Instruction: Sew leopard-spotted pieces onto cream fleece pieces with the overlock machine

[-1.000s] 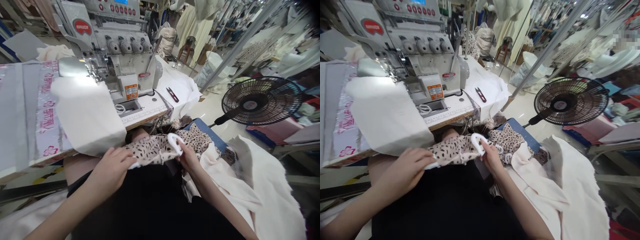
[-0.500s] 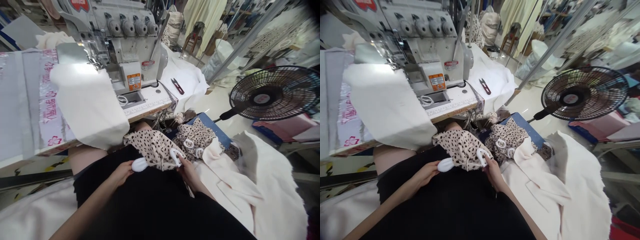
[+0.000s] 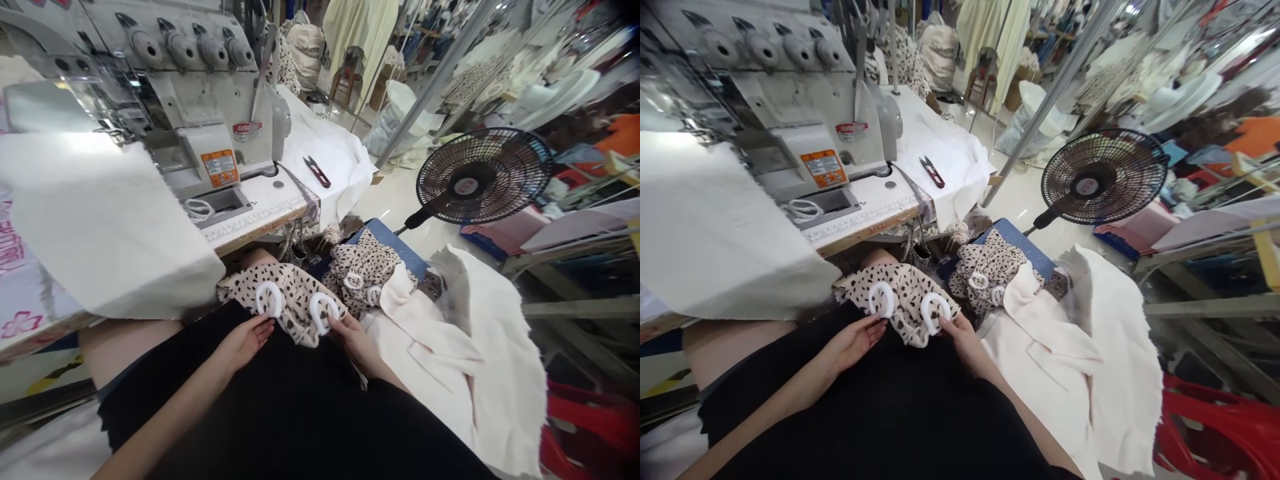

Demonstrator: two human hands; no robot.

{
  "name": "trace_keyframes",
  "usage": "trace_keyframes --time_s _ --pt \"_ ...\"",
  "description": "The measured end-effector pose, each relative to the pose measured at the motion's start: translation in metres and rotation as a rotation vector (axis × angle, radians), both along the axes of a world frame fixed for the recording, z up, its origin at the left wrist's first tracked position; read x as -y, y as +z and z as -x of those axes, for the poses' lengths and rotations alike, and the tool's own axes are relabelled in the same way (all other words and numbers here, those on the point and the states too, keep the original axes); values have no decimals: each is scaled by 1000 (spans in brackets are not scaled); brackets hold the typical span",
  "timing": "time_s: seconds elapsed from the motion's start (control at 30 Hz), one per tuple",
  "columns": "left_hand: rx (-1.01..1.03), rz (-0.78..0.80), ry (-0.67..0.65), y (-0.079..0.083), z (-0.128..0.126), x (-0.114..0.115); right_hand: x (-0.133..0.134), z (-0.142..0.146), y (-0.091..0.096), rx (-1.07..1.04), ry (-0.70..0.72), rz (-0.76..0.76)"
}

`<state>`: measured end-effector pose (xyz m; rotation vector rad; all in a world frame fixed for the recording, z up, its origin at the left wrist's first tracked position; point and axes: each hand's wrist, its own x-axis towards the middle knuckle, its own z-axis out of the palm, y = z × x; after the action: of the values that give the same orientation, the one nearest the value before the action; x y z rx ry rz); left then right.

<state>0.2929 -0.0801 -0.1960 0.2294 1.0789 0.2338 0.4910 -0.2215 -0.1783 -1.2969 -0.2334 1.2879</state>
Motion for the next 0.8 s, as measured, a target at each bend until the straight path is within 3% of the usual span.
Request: trace_keyframes --time_s 0.2,0.43,0.57,0.8 --pt "-36 0 81 5 -1 0 1 -3 -7 30 9 33" --pt "-82 -311 265 22 7 5 -1 -1 -4 39 -60 10" --pt "-88 -371 257 29 14 7 -2 1 -4 72 -52 -24" --pt "-124 -368 237 26 20 9 -5 4 3 84 -47 -25"
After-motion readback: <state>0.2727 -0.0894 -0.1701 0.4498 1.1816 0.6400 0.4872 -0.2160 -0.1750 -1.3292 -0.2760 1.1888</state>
